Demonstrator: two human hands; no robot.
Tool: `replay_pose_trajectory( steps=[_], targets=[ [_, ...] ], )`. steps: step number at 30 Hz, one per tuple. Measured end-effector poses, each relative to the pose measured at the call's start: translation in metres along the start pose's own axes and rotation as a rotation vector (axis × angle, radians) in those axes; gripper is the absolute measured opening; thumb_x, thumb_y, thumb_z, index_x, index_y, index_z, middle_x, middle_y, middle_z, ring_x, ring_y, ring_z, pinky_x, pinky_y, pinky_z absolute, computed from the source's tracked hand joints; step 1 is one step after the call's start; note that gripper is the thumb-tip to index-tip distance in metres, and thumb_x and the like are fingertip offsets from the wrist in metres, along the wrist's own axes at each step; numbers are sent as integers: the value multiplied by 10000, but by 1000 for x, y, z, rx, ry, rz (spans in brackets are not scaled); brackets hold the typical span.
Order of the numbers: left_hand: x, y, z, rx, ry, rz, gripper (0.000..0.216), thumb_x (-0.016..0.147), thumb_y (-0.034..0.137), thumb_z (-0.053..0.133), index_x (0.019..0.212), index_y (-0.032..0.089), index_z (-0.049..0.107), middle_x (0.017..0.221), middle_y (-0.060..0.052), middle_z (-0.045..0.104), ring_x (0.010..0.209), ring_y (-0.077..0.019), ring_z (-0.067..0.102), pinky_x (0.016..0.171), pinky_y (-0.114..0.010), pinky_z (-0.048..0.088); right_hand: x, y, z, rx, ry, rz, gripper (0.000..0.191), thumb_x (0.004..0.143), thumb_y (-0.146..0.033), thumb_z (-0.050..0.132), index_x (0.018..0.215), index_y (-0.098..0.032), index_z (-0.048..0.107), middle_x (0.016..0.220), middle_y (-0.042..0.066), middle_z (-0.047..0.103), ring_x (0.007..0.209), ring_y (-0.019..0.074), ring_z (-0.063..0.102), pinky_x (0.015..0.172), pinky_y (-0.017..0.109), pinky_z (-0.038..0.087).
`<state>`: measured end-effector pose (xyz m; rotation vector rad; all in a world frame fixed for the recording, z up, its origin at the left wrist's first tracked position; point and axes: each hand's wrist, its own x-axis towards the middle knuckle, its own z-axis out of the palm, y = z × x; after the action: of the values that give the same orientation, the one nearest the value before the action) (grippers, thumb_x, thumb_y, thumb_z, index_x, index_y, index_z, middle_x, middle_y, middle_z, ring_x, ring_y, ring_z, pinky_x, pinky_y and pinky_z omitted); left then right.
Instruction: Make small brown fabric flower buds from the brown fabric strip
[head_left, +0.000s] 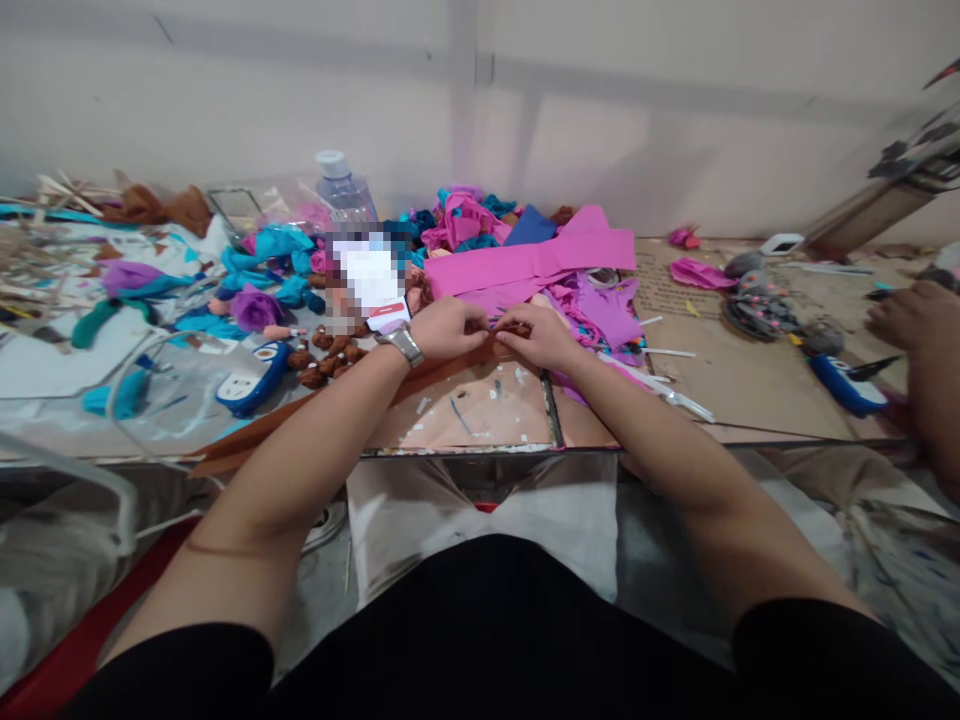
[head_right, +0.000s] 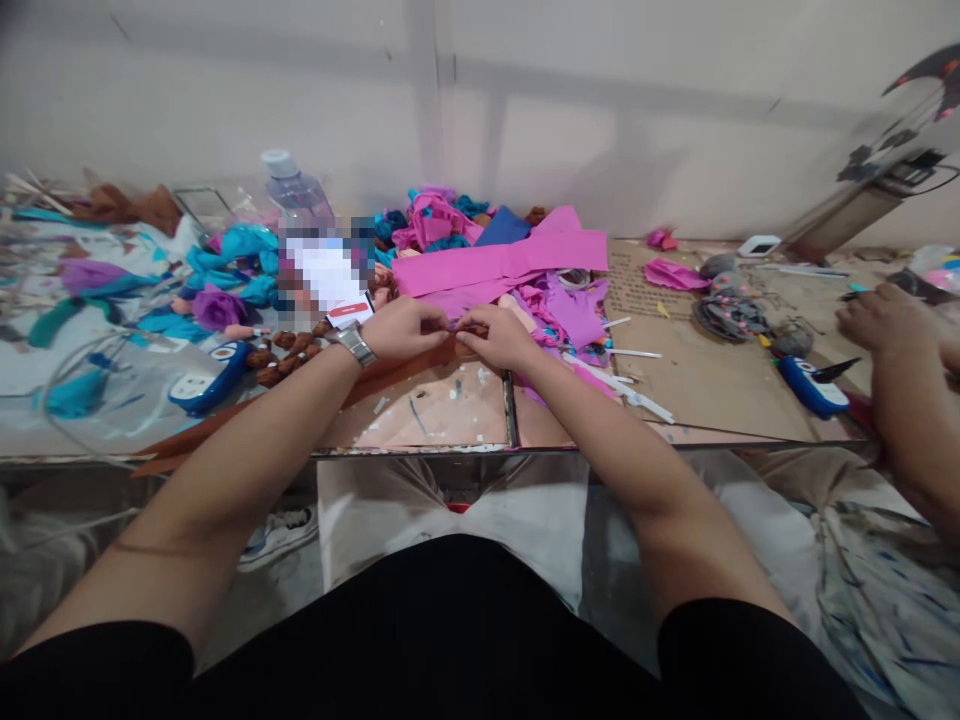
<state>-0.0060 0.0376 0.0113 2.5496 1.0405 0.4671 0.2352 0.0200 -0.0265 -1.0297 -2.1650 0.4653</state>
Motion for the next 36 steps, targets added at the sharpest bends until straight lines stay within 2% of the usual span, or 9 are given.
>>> replay_pose_trajectory(
  steps=[6, 11, 18, 24, 32, 36],
  targets=[
    [0, 0, -1, -73, 10, 23, 383, 959, 458, 580, 994, 163, 822, 868, -79, 808, 721, -192, 657, 684, -326, 421, 0, -3, -1, 2, 19, -11, 116, 903, -259, 726, 960, -224, 821, 983, 68, 813, 922, 254, 729, 876, 396, 544],
    [1, -1, 2, -98, 14, 29, 380, 952, 460, 571, 948, 160, 804, 790, -54, 766, 672, -174, 611, 655, -320, 403, 0, -6, -1, 14, 48, -11, 107, 907, -280, 741, 968, -238, 818, 996, 64, 811, 943, 257, 725, 900, 404, 554],
    [1, -1, 3, -116, 30, 40, 399, 968, 479, 574, 956, 149, 798, 824, -65, 781, 700, -176, 633, 676, -316, 416, 0, -4, 0, 15, 64, -24, 127, 918, -312, 739, 967, -230, 824, 995, 74, 815, 931, 260, 729, 884, 411, 546],
    [1, -1, 5, -49, 46, 52, 366, 993, 451, 568, 1004, 171, 803, 892, -77, 810, 755, -195, 667, 704, -323, 420, 0, -4, 0, -13, 78, 12, 143, 910, -354, 747, 918, -226, 811, 941, 67, 807, 878, 249, 698, 828, 388, 526],
    [3, 1, 10, 160, 75, 112, 325, 1027, 392, 567, 1057, 192, 821, 969, -104, 818, 869, -250, 708, 733, -354, 412, 0, -2, 2, 89, 93, 117, 180, 867, -364, 718, 872, -206, 804, 886, 59, 805, 819, 226, 681, 775, 356, 533],
    [3, 5, 10, 185, 62, 86, 315, 1034, 380, 571, 1095, 190, 814, 1014, -113, 817, 921, -270, 720, 767, -363, 438, 0, -1, 2, 117, 99, 157, 180, 854, -356, 697, 868, -203, 791, 872, 52, 796, 815, 222, 675, 773, 352, 539]
  ],
)
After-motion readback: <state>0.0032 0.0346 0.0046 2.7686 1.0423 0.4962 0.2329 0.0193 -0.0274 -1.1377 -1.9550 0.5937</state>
